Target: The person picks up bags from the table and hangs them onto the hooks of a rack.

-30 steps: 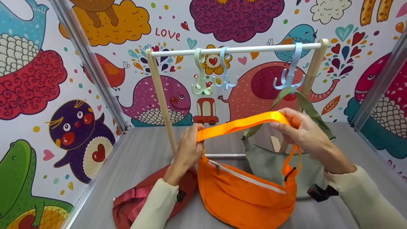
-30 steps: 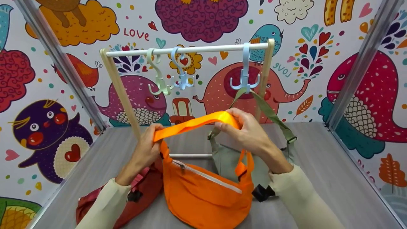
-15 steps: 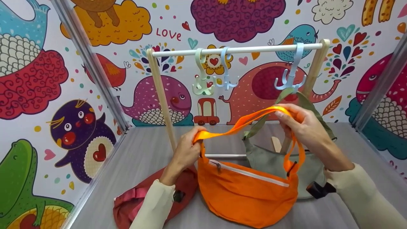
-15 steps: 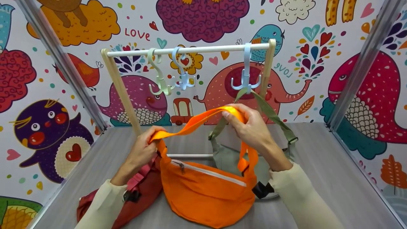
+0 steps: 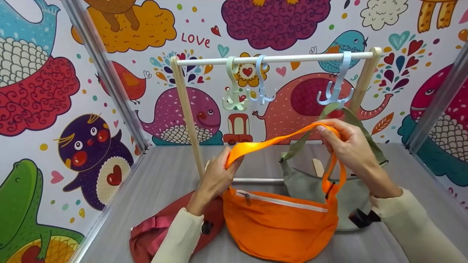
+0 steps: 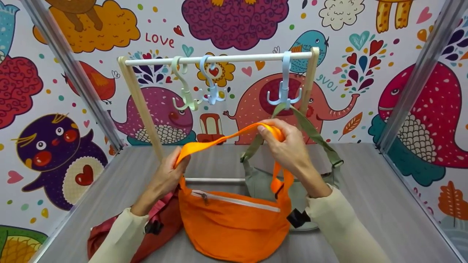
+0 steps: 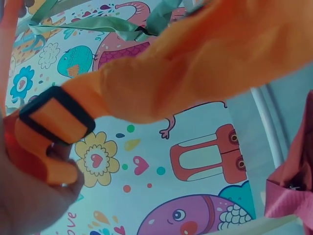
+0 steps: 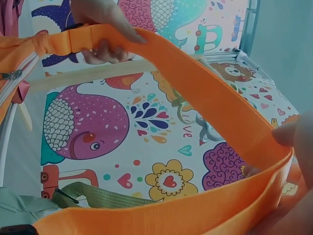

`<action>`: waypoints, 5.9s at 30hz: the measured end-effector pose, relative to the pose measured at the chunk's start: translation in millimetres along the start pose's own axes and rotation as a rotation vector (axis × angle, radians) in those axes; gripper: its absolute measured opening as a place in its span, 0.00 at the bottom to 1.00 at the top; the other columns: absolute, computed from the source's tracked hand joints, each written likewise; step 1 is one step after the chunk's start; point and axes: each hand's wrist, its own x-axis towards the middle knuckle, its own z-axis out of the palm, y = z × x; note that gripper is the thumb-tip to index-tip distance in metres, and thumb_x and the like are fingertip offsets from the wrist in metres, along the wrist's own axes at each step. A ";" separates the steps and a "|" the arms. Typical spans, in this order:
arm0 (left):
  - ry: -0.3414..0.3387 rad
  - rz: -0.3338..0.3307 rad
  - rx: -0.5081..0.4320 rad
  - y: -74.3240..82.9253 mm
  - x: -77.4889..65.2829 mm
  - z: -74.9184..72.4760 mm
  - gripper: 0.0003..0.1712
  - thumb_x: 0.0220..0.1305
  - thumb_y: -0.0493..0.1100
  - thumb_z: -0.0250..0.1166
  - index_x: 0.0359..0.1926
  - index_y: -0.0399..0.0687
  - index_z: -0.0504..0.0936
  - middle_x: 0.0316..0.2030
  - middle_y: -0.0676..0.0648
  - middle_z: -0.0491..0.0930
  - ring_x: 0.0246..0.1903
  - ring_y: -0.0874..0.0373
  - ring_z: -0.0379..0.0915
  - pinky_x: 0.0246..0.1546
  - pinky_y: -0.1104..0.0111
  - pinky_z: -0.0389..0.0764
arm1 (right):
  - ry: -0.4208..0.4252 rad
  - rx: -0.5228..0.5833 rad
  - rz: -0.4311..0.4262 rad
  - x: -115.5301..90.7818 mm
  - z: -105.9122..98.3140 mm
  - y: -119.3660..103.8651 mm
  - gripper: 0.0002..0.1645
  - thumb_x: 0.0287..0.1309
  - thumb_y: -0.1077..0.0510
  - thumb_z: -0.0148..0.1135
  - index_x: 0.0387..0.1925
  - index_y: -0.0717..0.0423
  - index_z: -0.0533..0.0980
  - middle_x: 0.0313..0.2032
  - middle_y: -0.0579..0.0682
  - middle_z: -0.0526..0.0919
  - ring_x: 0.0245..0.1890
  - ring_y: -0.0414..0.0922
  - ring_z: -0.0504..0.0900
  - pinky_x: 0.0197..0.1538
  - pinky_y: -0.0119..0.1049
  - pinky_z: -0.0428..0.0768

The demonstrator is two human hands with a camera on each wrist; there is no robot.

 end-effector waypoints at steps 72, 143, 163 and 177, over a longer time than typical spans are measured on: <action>0.073 -0.087 -0.080 39.6 32.9 11.0 0.33 0.76 0.65 0.38 0.25 0.52 0.77 0.14 0.55 0.63 0.14 0.59 0.59 0.15 0.71 0.53 | 0.321 0.011 -0.121 36.1 69.6 -18.0 0.21 0.65 0.49 0.64 0.24 0.60 0.84 0.17 0.50 0.79 0.16 0.45 0.79 0.17 0.30 0.71; -0.002 -0.113 -0.050 40.4 51.0 26.3 0.36 0.78 0.62 0.36 0.24 0.49 0.78 0.14 0.54 0.63 0.14 0.58 0.58 0.15 0.70 0.53 | 0.294 0.030 -0.048 53.0 70.4 -2.6 0.21 0.64 0.49 0.66 0.25 0.63 0.85 0.14 0.45 0.77 0.12 0.40 0.76 0.17 0.28 0.70; 0.007 -0.115 -0.025 29.9 48.6 38.8 0.30 0.76 0.63 0.43 0.30 0.49 0.79 0.14 0.54 0.64 0.15 0.58 0.61 0.16 0.71 0.56 | 0.191 -0.099 -0.015 53.4 73.9 8.0 0.20 0.67 0.49 0.62 0.31 0.62 0.85 0.23 0.52 0.82 0.23 0.48 0.78 0.23 0.31 0.75; -0.014 -0.115 -0.063 28.4 45.1 36.3 0.22 0.74 0.62 0.50 0.40 0.49 0.73 0.19 0.53 0.64 0.16 0.60 0.60 0.17 0.72 0.58 | 0.103 -0.125 0.006 51.6 73.1 11.2 0.14 0.68 0.54 0.60 0.45 0.60 0.83 0.28 0.55 0.80 0.25 0.49 0.74 0.25 0.32 0.75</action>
